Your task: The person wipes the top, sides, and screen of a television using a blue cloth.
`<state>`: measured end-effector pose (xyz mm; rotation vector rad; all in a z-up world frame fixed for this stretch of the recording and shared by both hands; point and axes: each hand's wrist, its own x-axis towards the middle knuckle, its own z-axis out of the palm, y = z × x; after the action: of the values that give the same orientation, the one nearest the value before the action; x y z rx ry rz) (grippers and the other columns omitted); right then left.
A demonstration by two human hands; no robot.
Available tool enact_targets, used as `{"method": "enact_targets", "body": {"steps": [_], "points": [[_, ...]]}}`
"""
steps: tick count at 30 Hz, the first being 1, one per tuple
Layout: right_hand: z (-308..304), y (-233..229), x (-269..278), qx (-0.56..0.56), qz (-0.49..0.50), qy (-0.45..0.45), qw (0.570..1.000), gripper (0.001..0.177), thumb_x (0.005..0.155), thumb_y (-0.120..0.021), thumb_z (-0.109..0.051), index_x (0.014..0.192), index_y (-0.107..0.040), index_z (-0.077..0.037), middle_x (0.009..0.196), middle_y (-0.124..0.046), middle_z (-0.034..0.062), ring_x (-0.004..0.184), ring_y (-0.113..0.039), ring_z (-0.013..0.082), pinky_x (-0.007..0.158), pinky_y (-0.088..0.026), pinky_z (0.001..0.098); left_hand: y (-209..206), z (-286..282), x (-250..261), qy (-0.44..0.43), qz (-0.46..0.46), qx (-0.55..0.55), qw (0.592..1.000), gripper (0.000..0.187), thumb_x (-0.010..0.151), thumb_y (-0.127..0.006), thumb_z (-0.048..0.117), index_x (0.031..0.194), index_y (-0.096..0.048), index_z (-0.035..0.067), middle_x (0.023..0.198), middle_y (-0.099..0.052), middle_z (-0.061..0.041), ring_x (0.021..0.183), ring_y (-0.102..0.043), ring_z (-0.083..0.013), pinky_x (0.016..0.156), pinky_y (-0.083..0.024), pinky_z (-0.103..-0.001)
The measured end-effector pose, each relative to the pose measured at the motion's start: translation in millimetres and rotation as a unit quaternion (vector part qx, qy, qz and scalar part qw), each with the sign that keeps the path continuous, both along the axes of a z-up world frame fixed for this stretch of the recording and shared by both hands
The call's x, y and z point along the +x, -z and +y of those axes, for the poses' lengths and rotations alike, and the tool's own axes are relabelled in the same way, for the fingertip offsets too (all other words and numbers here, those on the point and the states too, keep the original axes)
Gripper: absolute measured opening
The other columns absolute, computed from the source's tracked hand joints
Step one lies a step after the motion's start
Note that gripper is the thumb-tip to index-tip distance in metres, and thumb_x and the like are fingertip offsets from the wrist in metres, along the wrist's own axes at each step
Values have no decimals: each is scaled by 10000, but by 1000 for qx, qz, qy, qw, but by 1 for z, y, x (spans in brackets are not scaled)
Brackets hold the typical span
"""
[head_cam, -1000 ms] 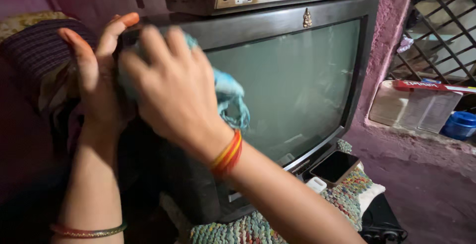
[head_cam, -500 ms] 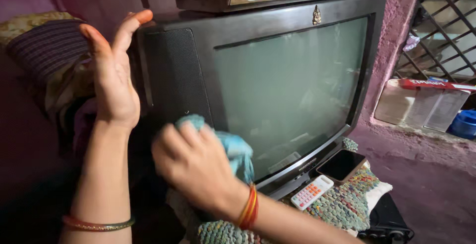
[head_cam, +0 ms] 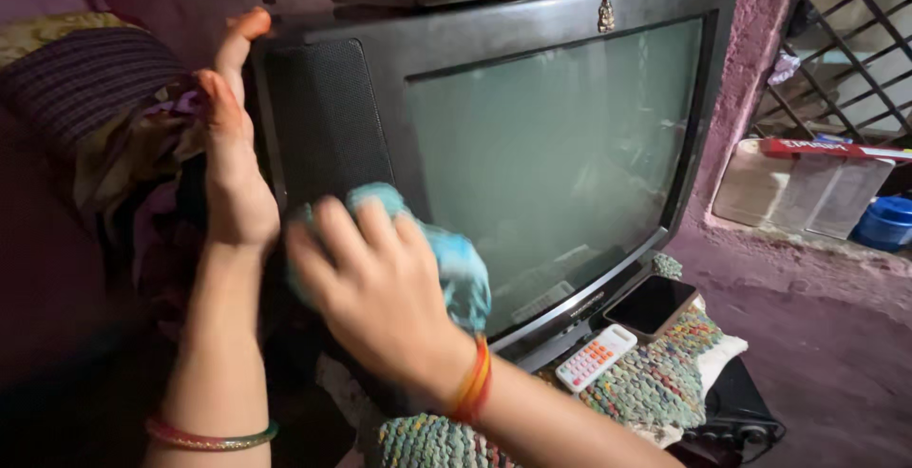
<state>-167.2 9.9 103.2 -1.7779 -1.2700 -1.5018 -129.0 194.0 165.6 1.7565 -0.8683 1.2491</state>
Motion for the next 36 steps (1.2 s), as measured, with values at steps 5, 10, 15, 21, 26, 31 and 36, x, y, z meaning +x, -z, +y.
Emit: {"method": "enact_targets", "body": {"steps": [5, 10, 15, 21, 26, 31, 36], "points": [[-8, 31, -4, -65, 1, -16, 998, 258, 897, -627, -205, 1117, -679, -82, 1034, -539, 60, 955, -543, 237, 789, -435, 375, 2, -6, -7, 12, -1, -13, 1000, 730, 1190, -190, 598, 1595, -383, 22, 1671, -370, -63, 1613, -250, -171, 1378, -119, -339], [-1, -21, 6, 27, -26, -11, 999, 249, 909, -625, -188, 1139, -669, -101, 1084, -549, 67, 992, -544, 254, 827, -452, 386, -3, -9, -11, 99, 40, -43, 993, 754, 1161, -234, 638, 1585, -402, 38, 1629, -393, -57, 1568, -310, -177, 1351, -190, -340], [20, -92, 20, 130, -56, 15, 990, 256, 827, -623, -128, 1078, -665, -111, 1113, -574, 74, 1015, -565, 295, 795, -468, 390, 2, -5, -16, 122, 77, -68, 987, 791, 1124, -252, 688, 1579, -421, 63, 1588, -473, -75, 1524, -415, -182, 1318, -307, -349], [22, -35, 4, 36, -4, 27, 999, 193, 934, -625, -188, 1090, -672, -84, 1098, -560, 78, 1039, -558, 278, 782, -440, 393, -1, -1, -17, 98, 49, -40, 993, 803, 1175, -193, 660, 1570, -441, 6, 1553, -465, -70, 1528, -324, -171, 1328, -151, -367], [9, 50, -11, -80, -24, 33, 996, 299, 881, -611, -200, 1128, -691, -53, 1205, -589, 108, 1029, -546, 245, 813, -427, 365, -6, -11, -22, 35, 4, -17, 999, 812, 1138, -135, 610, 1541, -476, -8, 1590, -480, -58, 1585, -296, -160, 1367, -73, -372], [0, 59, -11, -111, 25, -36, 993, 354, 841, -624, -207, 1136, -697, -25, 1128, -579, 99, 998, -540, 242, 806, -428, 362, -7, -13, -20, 49, -8, -14, 999, 747, 1175, -163, 598, 1527, -465, 13, 1589, -466, -41, 1581, -282, -152, 1365, -63, -373], [16, -6, 6, -5, 3, -22, 1000, 209, 915, -623, -183, 1097, -669, -91, 1060, -551, 60, 1014, -545, 240, 812, -426, 350, -6, -5, -13, 88, 11, -13, 996, 727, 1177, -193, 599, 1525, -455, 17, 1614, -416, -53, 1589, -250, -165, 1355, -76, -360]]}}
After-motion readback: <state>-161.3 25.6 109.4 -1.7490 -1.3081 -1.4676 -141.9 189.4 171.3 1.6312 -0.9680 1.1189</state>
